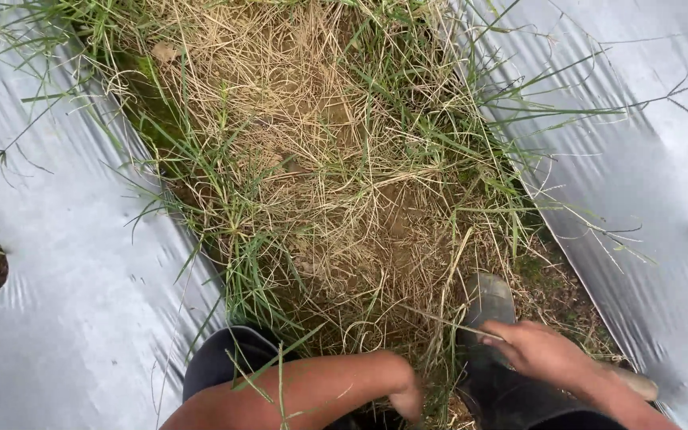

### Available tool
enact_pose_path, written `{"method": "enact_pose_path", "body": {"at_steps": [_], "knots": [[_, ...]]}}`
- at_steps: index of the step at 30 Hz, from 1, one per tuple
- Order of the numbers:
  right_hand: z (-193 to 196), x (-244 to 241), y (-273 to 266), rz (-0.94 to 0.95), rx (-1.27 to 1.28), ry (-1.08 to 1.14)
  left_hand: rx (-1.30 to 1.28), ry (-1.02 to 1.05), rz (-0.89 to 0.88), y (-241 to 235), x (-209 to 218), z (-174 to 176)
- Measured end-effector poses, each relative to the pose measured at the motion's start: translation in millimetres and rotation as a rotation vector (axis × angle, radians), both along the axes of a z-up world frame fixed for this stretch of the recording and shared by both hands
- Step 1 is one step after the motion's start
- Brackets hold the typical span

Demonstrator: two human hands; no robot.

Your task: Manually cutting grass and weeds between rows of crops using a sickle.

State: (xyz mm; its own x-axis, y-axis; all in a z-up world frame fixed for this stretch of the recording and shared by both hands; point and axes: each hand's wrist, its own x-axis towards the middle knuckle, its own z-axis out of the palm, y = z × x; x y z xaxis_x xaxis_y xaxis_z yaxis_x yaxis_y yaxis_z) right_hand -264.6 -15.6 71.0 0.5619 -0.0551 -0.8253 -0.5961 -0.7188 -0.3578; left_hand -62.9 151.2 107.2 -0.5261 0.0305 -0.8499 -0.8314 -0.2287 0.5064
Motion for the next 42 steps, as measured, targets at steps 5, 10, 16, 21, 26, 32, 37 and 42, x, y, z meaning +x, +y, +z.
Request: {"method": "enact_pose_path", "body": {"at_steps": [5,10,16,21,26,32,37,42], "knots": [[13.4,-2.8,-2.0,-0.407,-0.115,-0.165,-0.113,-0.087,0.033,-12.4,14.1,20.9],[25.9,-9.0,-6.1,-0.793,-0.214,-0.305,-0.52,-0.53,0.02,-44.0,32.6,23.5],[10.1,-21.2,-2.8,-0.871,-0.203,-0.274,-0.913,-0.476,0.597,-84.4,29.9,-6.9],[-2.8,-22.5,13.3,-1.045,-0.064,-0.356,-0.682,-0.605,1.248,-121.1,2.0,-59.6],[-2.9,-36.0,19.8,-1.05,-0.116,-0.356,-0.437,-0.639,1.462,-123.5,-17.9,-78.3],[-11.4,-22.8,9.9,-1.028,-0.097,-0.314,-0.254,-0.55,1.598,-125.0,-6.2,-83.0],[-10.9,-24.7,15.0,-0.925,-0.168,-0.169,-0.262,-0.512,1.526,-117.1,1.7,-69.5],[-12.6,-22.5,10.0,-0.921,-0.232,-0.183,-0.221,-0.492,1.585,-119.4,3.9,-59.8]]}}
